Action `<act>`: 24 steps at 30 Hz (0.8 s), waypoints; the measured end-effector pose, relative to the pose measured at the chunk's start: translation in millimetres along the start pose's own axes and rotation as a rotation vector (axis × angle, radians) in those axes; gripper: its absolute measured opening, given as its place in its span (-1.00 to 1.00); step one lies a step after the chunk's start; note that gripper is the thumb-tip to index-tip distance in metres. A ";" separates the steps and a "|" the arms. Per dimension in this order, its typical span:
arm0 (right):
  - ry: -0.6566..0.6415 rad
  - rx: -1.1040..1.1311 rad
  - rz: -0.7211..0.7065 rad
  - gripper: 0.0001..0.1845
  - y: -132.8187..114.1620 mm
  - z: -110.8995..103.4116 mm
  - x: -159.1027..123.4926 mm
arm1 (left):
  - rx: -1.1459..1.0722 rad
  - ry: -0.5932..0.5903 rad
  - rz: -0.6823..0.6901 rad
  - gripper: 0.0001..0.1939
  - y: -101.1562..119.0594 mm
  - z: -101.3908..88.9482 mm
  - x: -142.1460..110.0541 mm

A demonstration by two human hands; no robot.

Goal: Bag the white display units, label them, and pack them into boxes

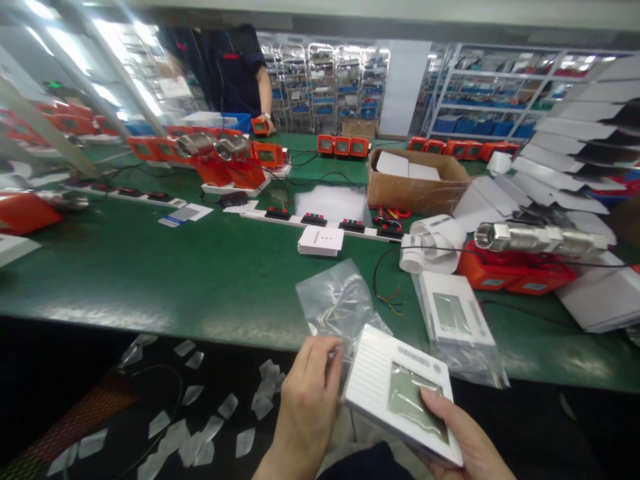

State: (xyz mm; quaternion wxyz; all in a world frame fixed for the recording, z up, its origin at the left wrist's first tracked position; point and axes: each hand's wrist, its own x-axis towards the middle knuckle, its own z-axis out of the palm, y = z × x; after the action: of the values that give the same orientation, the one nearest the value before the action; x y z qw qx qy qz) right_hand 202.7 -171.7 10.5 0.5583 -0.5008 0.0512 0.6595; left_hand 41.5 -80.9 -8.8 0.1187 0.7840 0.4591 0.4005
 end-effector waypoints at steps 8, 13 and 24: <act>0.110 0.083 -0.120 -0.61 3.3 9.3 2.5 | -0.051 0.011 -0.021 -0.88 8.2 0.6 -11.8; 0.040 0.126 -0.082 -0.67 7.4 5.1 9.0 | -0.104 -0.004 -0.115 -0.84 13.7 5.7 -19.4; 0.150 -0.075 -0.239 -0.43 22.9 -2.2 16.0 | -0.046 0.082 -0.057 -0.91 20.8 -0.1 -14.3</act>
State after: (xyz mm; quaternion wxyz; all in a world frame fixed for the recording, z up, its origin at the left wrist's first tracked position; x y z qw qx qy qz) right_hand 188.0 -170.6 -13.3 0.6083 -0.5714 0.0082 0.5508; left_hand 50.8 -104.0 -4.6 0.1291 0.7508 0.4763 0.4390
